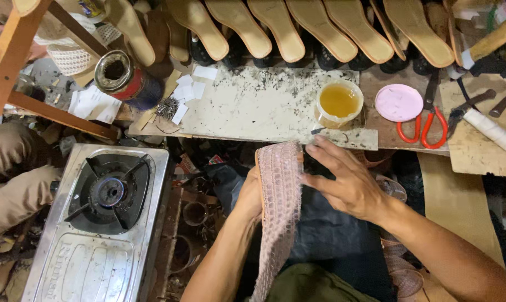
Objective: The person holds a woven mesh shoe upper over a small gas burner and works glue from a yellow cup onto its edge, pressing and smoothing the material against a black plastic-covered surface. They rotate the upper to treat different sections and set finished pieces aside with others on the bench.
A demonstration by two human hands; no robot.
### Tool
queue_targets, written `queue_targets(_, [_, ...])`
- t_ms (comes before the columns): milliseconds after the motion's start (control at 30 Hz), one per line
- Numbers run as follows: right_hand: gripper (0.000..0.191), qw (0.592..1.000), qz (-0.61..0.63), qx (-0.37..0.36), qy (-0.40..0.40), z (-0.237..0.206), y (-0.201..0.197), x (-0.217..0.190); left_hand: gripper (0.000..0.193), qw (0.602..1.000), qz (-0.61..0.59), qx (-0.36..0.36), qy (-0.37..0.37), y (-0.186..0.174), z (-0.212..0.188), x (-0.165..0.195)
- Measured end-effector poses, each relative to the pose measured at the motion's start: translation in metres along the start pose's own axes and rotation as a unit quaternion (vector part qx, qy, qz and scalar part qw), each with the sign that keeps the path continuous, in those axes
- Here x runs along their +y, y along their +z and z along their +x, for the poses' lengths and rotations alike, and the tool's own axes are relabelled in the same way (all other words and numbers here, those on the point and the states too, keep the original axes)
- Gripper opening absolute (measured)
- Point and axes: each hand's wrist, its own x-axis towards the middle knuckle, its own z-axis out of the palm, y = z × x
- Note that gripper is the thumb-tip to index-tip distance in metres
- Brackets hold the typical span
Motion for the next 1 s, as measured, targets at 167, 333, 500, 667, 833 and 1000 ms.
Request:
queue_targets(167, [0.059,1.000,-0.013,0.007,-0.008,0.005,0.001,0.000,0.032,1.000,0.005,0.026,0.003,-0.008,0.007,-0.005])
queue_targets(333, [0.040,1.000,-0.027,-0.007,0.006,0.009,-0.007,0.005,0.037,0.995,-0.077,0.024,0.060,-0.018,0.016,0.004])
queue_targets(500, [0.033,0.981,-0.074,-0.002,0.179,0.021,-0.014,0.052,0.033,0.994,-0.091,0.033,0.055,-0.027,0.007,0.012])
queue_targets(667, [0.062,0.971,-0.164,-0.011,0.176,0.029,-0.011,0.099,0.020,0.978,-0.110,-0.088,0.154,-0.021,0.003,0.012])
queue_targets(833, [0.032,0.970,-0.121,0.010,0.212,0.020,-0.013,0.108,0.016,0.989,-0.098,0.028,0.106,-0.014,0.000,0.016])
queue_targets(1000, [0.018,0.965,0.031,0.016,0.260,0.011,-0.014,0.064,0.019,0.983,-0.096,-0.057,0.147,-0.003,0.002,0.026])
